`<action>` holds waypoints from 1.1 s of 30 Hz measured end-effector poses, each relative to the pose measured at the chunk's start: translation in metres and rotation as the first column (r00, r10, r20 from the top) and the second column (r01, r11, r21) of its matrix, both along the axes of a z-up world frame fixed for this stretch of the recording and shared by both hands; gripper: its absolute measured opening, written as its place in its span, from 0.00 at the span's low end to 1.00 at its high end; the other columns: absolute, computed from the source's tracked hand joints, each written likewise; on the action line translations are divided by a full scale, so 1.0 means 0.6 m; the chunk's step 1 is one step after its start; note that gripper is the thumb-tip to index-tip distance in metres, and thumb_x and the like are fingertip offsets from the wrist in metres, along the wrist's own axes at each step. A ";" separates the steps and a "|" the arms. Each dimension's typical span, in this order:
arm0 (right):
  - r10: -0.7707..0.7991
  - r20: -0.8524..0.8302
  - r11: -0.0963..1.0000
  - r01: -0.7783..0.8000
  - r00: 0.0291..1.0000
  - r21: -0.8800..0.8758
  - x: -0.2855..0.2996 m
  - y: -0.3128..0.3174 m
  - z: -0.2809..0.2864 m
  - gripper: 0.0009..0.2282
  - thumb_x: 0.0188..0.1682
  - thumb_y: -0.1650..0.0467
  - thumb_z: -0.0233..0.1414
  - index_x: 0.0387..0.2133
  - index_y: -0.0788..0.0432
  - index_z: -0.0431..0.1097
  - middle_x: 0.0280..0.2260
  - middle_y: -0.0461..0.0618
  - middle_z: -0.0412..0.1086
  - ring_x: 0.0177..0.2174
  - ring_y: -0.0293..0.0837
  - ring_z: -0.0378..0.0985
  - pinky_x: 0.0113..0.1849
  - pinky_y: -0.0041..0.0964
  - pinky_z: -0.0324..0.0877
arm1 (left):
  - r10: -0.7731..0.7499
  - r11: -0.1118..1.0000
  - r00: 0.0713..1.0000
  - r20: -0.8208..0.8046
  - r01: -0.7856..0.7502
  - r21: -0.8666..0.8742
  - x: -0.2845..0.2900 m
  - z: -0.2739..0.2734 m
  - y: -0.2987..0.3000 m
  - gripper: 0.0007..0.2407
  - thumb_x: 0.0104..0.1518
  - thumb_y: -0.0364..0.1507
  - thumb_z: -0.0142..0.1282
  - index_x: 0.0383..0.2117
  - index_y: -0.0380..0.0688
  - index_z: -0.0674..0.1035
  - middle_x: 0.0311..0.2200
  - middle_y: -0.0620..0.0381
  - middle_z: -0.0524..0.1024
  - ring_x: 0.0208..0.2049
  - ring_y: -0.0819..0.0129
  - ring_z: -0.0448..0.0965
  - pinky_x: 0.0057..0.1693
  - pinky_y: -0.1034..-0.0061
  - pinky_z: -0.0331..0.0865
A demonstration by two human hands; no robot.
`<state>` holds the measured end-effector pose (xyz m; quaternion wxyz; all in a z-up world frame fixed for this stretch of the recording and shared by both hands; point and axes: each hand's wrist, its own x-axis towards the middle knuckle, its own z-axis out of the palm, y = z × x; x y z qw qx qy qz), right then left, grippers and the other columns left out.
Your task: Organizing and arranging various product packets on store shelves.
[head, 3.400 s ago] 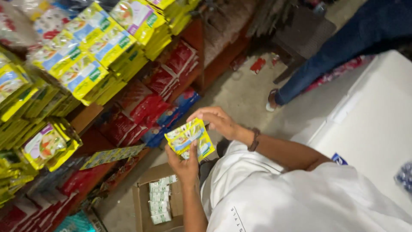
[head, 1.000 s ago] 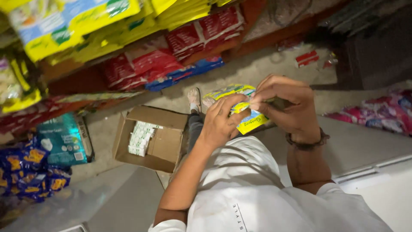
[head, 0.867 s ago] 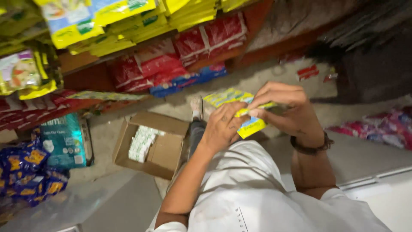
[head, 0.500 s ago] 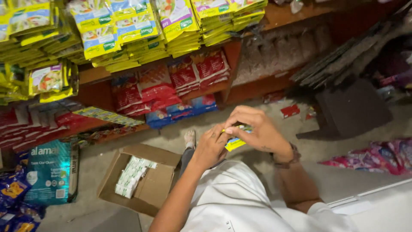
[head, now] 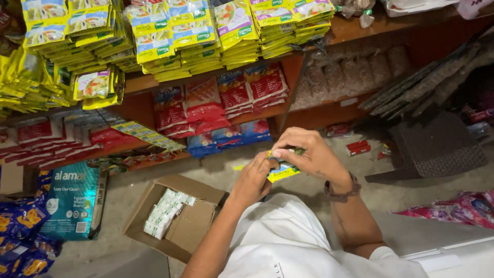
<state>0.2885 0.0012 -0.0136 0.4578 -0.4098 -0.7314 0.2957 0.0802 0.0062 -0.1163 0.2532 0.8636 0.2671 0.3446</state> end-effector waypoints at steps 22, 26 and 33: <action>-0.097 -0.077 0.994 0.092 0.992 -0.066 0.026 -0.004 -0.038 0.05 0.45 0.74 0.61 0.34 0.62 0.79 0.32 0.51 0.77 0.33 0.43 0.79 0.37 0.35 0.72 | -0.012 0.983 0.984 0.179 0.044 -0.175 -0.001 0.015 0.004 0.15 0.49 0.16 0.54 0.43 0.41 0.71 0.47 0.40 0.68 0.48 0.41 0.73 0.52 0.59 0.71; -0.169 -0.072 0.986 0.168 0.983 -0.026 0.037 -0.009 -0.067 0.04 0.47 0.73 0.62 0.32 0.61 0.79 0.31 0.50 0.76 0.33 0.41 0.78 0.38 0.34 0.72 | -0.044 0.989 0.973 0.226 0.075 -0.130 0.017 0.010 0.009 0.15 0.47 0.15 0.52 0.43 0.39 0.71 0.43 0.41 0.68 0.49 0.41 0.70 0.56 0.56 0.66; -0.194 -0.276 0.968 0.137 0.941 -0.213 0.091 -0.034 -0.050 0.08 0.43 0.73 0.64 0.35 0.62 0.80 0.32 0.48 0.76 0.34 0.39 0.76 0.38 0.33 0.70 | -0.069 0.992 0.980 0.188 0.088 -0.095 0.062 0.024 0.032 0.12 0.50 0.15 0.53 0.40 0.38 0.71 0.39 0.44 0.70 0.46 0.43 0.69 0.54 0.58 0.66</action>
